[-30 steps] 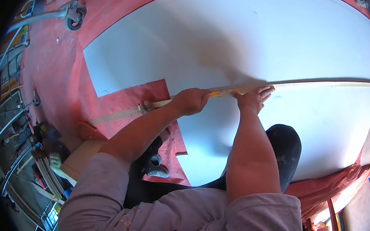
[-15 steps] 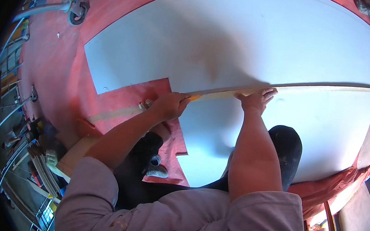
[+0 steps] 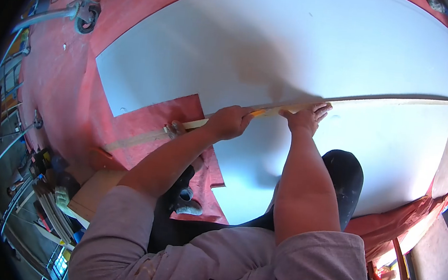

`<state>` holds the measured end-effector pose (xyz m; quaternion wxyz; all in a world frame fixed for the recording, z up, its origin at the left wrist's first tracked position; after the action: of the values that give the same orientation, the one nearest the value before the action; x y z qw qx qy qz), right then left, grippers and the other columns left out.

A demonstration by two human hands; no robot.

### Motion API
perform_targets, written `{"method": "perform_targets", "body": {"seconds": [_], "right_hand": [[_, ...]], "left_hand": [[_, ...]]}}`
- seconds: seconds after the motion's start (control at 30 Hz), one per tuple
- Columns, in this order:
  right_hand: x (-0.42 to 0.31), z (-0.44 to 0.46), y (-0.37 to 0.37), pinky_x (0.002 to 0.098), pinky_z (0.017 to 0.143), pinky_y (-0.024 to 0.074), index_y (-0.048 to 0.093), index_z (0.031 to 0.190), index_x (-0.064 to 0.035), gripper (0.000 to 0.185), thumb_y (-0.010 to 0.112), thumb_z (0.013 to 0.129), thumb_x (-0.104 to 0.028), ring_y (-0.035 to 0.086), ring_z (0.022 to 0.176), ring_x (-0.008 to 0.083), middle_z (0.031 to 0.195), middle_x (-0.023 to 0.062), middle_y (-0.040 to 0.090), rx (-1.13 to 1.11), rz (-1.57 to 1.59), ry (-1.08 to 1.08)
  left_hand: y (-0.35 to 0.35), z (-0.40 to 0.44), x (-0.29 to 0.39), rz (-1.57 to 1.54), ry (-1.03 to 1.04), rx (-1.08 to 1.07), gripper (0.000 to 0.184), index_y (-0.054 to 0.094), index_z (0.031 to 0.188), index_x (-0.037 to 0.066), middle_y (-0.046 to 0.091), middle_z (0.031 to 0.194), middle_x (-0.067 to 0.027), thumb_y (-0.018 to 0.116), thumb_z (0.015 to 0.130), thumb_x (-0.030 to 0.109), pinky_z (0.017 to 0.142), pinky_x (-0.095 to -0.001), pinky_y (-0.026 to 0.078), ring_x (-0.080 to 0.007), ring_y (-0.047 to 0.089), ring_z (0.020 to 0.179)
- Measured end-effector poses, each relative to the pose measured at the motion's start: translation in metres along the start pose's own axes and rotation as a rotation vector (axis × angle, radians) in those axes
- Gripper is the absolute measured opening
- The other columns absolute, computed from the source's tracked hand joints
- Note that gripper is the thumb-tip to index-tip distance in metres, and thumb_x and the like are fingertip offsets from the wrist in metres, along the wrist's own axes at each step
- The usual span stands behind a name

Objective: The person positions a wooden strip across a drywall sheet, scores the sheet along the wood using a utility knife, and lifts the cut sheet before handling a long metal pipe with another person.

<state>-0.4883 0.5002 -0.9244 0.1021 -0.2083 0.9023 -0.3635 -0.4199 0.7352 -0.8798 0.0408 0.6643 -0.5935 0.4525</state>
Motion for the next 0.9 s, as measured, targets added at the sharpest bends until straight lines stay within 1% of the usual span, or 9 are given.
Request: {"method": "perform_targets", "body": {"seconds": [0.03,0.17,0.27,0.43,0.53,0.63,0.73,0.83,0.9], "right_hand": [[0.000,0.001,0.000,0.0418,0.126,0.0245,-0.009,0.159,0.0050,0.149,0.096,0.065,-0.043,-0.009,0.158,0.0361,0.168,0.0261,-0.015,-0.001,-0.002,0.002],[-0.001,-0.002,-0.001,0.0418,0.127,0.0227,-0.010,0.159,0.0052,0.149,0.096,0.066,-0.045,-0.009,0.158,0.0370,0.167,0.0269,-0.015,-0.014,-0.016,-0.003],[0.001,0.001,-0.001,0.0379,0.125,0.0296,-0.010,0.161,-0.0001,0.152,0.095,0.063,-0.050,0.000,0.159,0.0340,0.170,0.0225,-0.010,0.042,-0.064,0.016],[0.001,0.001,-0.001,0.0382,0.126,0.0287,-0.011,0.160,-0.0004,0.151,0.095,0.064,-0.048,-0.001,0.159,0.0329,0.170,0.0213,-0.011,0.041,-0.078,0.018],[0.002,0.004,0.000,0.0381,0.126,0.0285,-0.011,0.160,-0.0008,0.150,0.095,0.065,-0.047,-0.002,0.159,0.0318,0.170,0.0202,-0.011,0.050,-0.070,0.012],[0.002,-0.001,-0.002,0.0378,0.126,0.0273,-0.011,0.161,-0.0009,0.149,0.095,0.066,-0.047,-0.002,0.159,0.0317,0.170,0.0202,-0.011,0.033,-0.055,0.021],[0.003,0.001,0.001,0.0375,0.127,0.0261,-0.011,0.161,-0.0006,0.148,0.094,0.067,-0.046,-0.003,0.159,0.0325,0.170,0.0214,-0.011,0.029,-0.059,0.014],[0.002,0.001,0.001,0.0372,0.127,0.0255,-0.011,0.160,0.0000,0.147,0.094,0.068,-0.046,-0.003,0.159,0.0332,0.169,0.0225,-0.011,0.033,-0.059,0.012],[0.002,0.002,0.000,0.0371,0.127,0.0255,-0.011,0.160,0.0002,0.147,0.094,0.069,-0.046,-0.003,0.159,0.0334,0.169,0.0228,-0.012,0.037,-0.062,0.010]], "left_hand": [[0.000,0.000,0.000,-0.004,0.006,0.009,0.037,0.068,0.126,0.008,0.072,0.102,-0.0203,0.050,0.103,0.032,0.088,-0.0483,0.053,-0.0392,0.067,0.096],[0.001,-0.003,-0.004,0.049,-0.088,-0.072,0.037,0.068,0.125,0.008,0.071,0.103,-0.0206,0.050,0.104,0.032,0.086,-0.0487,0.054,-0.0389,0.068,0.094],[-0.012,-0.019,-0.021,0.076,-0.126,-0.062,0.037,0.068,0.125,0.009,0.071,0.103,-0.0210,0.049,0.104,0.032,0.086,-0.0496,0.054,-0.0390,0.068,0.094],[-0.025,-0.054,-0.070,0.093,-0.109,0.008,0.037,0.068,0.125,0.010,0.072,0.103,-0.0207,0.049,0.104,0.034,0.087,-0.0513,0.053,-0.0401,0.068,0.097],[-0.030,-0.074,-0.099,0.134,-0.214,-0.061,0.037,0.068,0.124,0.010,0.071,0.105,-0.0198,0.050,0.103,0.035,0.089,-0.0512,0.053,-0.0411,0.068,0.097],[-0.047,-0.098,-0.116,0.147,-0.278,-0.043,0.039,0.068,0.125,0.010,0.071,0.107,-0.0192,0.050,0.103,0.036,0.090,-0.0502,0.052,-0.0409,0.067,0.099],[-0.057,-0.113,-0.128,0.179,-0.230,-0.052,0.038,0.067,0.126,0.011,0.071,0.110,-0.0187,0.048,0.103,0.035,0.091,-0.0496,0.052,-0.0396,0.066,0.102],[-0.057,-0.118,-0.135,0.241,-0.246,-0.066,0.038,0.067,0.127,0.011,0.071,0.114,-0.0176,0.047,0.104,0.034,0.093,-0.0489,0.052,-0.0379,0.066,0.106],[-0.060,-0.122,-0.139,0.198,-0.225,-0.024,0.037,0.067,0.127,0.012,0.071,0.112,-0.0176,0.049,0.103,0.034,0.091,-0.0496,0.053,-0.0385,0.066,0.104]]}}
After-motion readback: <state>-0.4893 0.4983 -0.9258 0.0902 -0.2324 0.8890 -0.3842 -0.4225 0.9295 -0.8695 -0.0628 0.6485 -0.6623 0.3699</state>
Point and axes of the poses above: each hand's wrist, its own z-axis towards the middle knuckle, its own y-axis out of the palm, x = y × z, the point moved 9 cm from there along z, towards the middle knuckle
